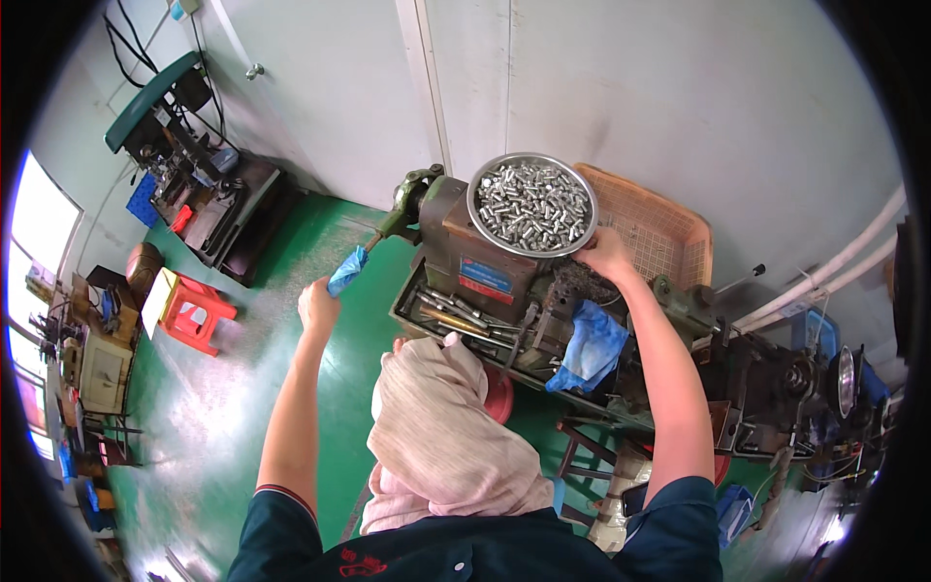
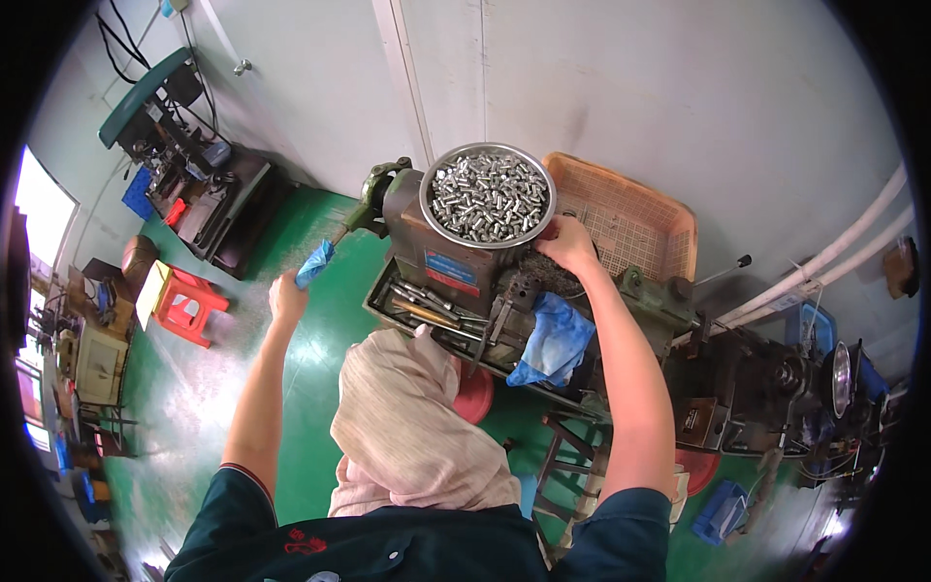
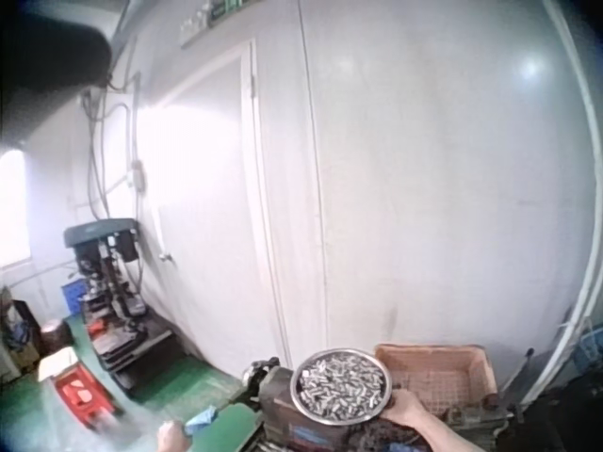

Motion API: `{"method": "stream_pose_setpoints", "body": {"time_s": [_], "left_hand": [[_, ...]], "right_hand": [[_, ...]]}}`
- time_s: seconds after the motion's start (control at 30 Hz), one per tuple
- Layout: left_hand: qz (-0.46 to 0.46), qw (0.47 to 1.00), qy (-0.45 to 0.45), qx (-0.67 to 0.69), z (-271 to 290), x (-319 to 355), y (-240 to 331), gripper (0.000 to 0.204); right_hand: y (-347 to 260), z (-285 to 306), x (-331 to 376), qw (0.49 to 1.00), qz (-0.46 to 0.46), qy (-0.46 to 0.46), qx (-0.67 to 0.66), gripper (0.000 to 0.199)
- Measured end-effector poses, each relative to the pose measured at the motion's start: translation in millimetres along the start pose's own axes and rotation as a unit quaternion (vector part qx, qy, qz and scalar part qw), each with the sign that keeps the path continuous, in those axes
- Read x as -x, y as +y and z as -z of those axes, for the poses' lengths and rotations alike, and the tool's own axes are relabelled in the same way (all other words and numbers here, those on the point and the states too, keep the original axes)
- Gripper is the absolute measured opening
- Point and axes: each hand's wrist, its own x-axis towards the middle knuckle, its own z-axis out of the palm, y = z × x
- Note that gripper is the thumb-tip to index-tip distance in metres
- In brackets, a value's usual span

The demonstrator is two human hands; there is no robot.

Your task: The person operates a lathe machine by inserting metal pins into the chuck and pulling the levers to shape them, occasionally wiping the machine components with a cloth.

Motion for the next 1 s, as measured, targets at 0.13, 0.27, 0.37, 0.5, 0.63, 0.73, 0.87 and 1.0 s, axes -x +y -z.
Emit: {"method": "stream_pose_setpoints", "body": {"time_s": [0.13,0.27,0.37,0.5,0.63,0.73,0.87,1.0], "left_hand": [[0.017,1.000,0.011,0.001,0.6,8.6,4.7,0.017],[0.037,0.999,-0.012,0.014,6.9,24.9,23.2,0.015],[0.041,0.999,-0.017,0.020,8.4,38.9,40.8,0.013],[0.043,0.998,-0.016,0.048,8.8,50.1,56.8,0.010],[0.039,0.997,-0.018,0.059,9.0,50.4,53.6,0.010],[0.032,0.997,-0.011,0.064,9.1,50.9,56.4,0.010],[0.030,0.998,-0.008,0.061,8.0,51.7,57.2,0.010],[0.024,0.997,-0.002,0.067,8.8,52.6,53.0,0.010]], "right_hand": [[11.1,-15.3,-4.5,0.999,0.023,-0.008,-0.025,0.024],[9.3,-16.9,-3.3,0.999,0.033,-0.004,-0.026,0.024],[4.7,-16.1,-1.9,0.999,0.048,0.005,-0.012,0.024],[1.9,-12.2,0.5,0.997,0.068,0.022,-0.003,0.024],[-13.7,18.3,5.1,0.996,0.019,0.005,0.086,0.016],[-21.3,40.5,3.3,0.891,0.033,0.274,0.362,0.009],[-73.7,48.3,-4.5,0.904,0.158,0.332,0.218,0.009],[-126.9,25.6,-4.1,0.959,0.224,0.127,0.121,0.008]]}}
